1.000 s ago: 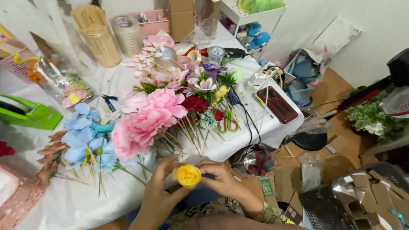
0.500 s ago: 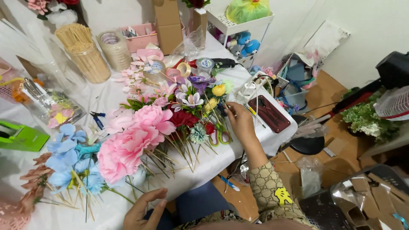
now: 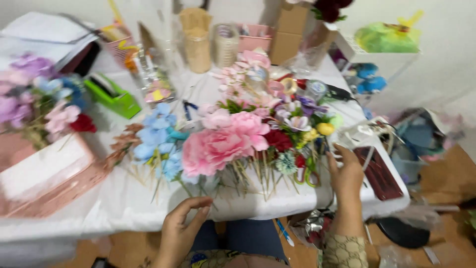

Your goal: The person arranges various artificial flowers on a table covered with a white cloth. They pick up individual flowers, such as purple, pink, and blue varieties, and place them into a pink basket or group them on the table surface.

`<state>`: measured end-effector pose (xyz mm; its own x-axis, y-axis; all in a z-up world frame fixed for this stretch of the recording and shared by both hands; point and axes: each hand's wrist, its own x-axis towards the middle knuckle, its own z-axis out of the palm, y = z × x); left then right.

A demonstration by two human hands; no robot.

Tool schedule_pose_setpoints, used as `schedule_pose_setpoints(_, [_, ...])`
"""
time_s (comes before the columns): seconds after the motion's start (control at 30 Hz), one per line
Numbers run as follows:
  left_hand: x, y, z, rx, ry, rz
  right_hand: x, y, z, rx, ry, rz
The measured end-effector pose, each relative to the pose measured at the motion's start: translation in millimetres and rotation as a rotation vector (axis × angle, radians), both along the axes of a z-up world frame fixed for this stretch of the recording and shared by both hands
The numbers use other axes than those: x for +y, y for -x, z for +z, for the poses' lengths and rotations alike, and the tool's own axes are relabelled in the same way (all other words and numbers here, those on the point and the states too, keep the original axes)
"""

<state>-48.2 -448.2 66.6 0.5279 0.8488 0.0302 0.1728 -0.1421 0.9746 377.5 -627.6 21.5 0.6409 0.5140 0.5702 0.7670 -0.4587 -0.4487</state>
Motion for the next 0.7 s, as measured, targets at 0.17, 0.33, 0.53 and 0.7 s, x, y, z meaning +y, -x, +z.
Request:
schedule_pose_setpoints(0.17, [16,29,6,-0.086,-0.058,0.099,-7,36,6,-0.308,-0.145,0.106])
schedule_pose_setpoints(0.33, [57,77,38,-0.178,-0.529,0.368,22,106,-9,-0.048,-0.234,0.133])
schedule_pose_setpoints(0.53, [187,149,45,0.197,-0.888,0.63,66,141,-86,0.03,-0.291,0.229])
schedule_pose_setpoints(0.7, [307,190,20,0.538,-0.775,0.695,78,176,-59,0.013,-0.285,0.187])
